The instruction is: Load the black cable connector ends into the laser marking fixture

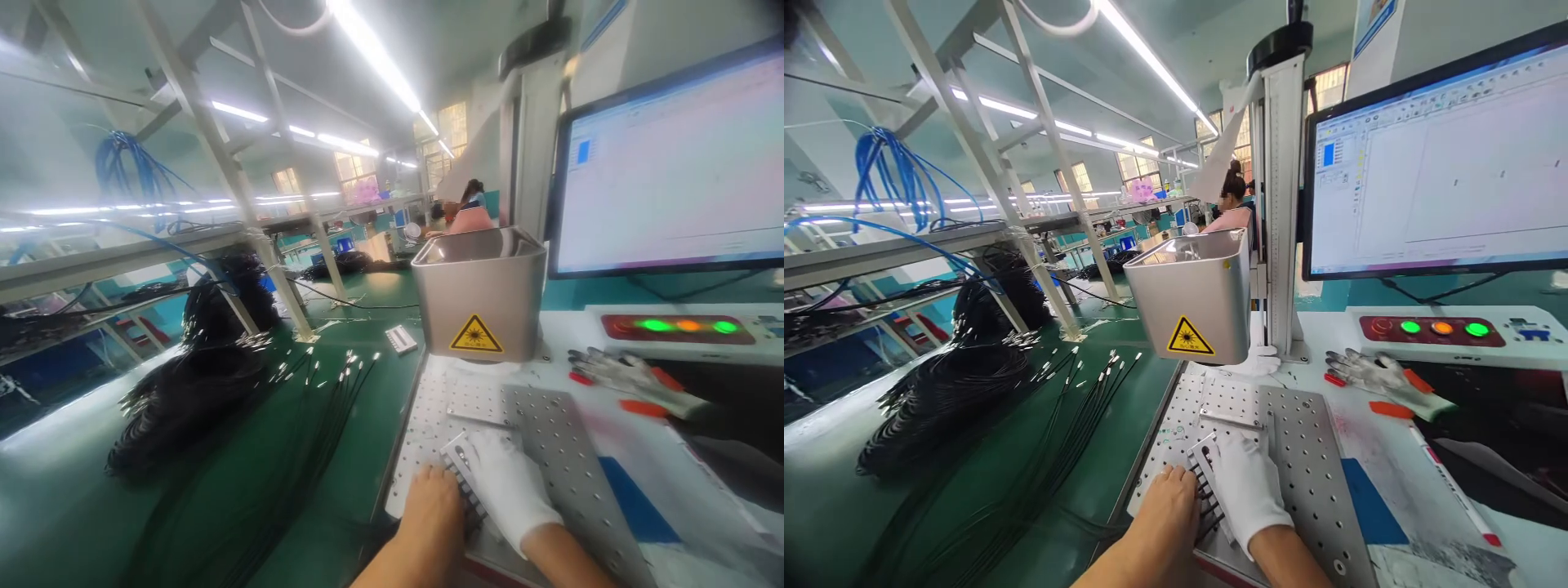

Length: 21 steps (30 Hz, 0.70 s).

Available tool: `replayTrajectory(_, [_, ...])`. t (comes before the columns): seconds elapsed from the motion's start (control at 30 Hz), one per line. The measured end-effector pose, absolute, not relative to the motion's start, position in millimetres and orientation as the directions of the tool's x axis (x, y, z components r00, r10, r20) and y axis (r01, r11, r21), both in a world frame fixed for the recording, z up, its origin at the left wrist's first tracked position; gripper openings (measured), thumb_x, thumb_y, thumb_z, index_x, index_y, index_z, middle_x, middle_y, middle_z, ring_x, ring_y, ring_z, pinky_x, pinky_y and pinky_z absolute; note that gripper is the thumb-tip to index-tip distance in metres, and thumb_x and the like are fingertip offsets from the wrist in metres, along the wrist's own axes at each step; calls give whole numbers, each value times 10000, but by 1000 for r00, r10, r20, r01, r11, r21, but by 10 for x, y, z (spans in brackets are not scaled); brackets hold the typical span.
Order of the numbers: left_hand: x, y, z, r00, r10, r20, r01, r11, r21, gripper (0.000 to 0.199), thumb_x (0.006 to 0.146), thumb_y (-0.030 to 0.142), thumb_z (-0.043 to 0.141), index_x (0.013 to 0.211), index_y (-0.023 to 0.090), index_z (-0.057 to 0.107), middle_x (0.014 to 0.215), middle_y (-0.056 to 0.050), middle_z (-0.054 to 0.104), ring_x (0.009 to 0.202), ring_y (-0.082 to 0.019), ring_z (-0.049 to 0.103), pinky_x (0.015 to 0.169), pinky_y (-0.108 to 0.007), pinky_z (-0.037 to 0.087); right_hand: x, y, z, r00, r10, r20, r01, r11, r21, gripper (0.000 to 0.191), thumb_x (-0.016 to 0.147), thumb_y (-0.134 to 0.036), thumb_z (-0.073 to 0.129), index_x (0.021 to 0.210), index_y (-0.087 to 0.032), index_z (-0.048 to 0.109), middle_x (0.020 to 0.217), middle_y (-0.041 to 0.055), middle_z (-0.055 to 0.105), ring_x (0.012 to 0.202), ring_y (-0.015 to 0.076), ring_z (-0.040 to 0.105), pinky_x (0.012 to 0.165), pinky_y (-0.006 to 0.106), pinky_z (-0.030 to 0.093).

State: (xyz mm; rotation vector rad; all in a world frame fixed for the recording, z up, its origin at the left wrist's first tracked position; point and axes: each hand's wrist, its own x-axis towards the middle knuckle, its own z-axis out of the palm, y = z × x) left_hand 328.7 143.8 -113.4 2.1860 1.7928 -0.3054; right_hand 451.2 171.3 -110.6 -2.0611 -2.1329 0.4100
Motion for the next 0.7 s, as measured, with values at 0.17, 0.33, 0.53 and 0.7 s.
replayTrajectory(0.17, [3363, 1438, -1006, 167, 890, -424, 985, -130, 115, 366, 859, 139, 447, 1181, 75, 610, 1258, -174, 625, 1221, -318, 532, 1092, -437, 402, 4523, 1726, -1168, -86, 994, -68, 960, 65, -271, 368, 1074, -332, 329, 1060, -227, 682, 1023, 64, 677, 910, 211, 674, 691, 283, 461])
replayTrajectory(0.33, [3375, 1478, -1090, 177, 896, -408, 978, -114, 175, 348, 870, 147, 418, 1155, 102, 612, 1236, -150, 632, 1190, -286, 535, 1080, -404, 401, 4522, 1721, -1186, -114, 992, -57, 970, 99, -220, 363, 1067, -262, 317, 1098, -185, 670, 1052, 109, 655, 941, 247, 655, 723, 321, 475])
replayTrajectory(0.53, [3343, 1375, -1215, 205, 920, -335, 963, -129, 236, 324, 848, 168, 416, 1111, 123, 599, 1175, -162, 631, 1143, -296, 535, 1080, -445, 389, 4506, 1725, -1246, -100, 993, -60, 974, 86, -208, 338, 1061, -251, 347, 1071, -157, 672, 1015, 122, 662, 943, 259, 653, 730, 321, 466])
replayTrajectory(0.7, [3367, 1409, -1232, 221, 912, -346, 963, -149, 223, 359, 857, 165, 408, 1160, 96, 587, 1206, -176, 619, 1171, -287, 523, 1148, -427, 322, 4507, 1738, -1257, -112, 993, -32, 964, 101, -244, 305, 1055, -248, 390, 1041, -167, 683, 1010, 111, 674, 933, 238, 655, 689, 290, 425])
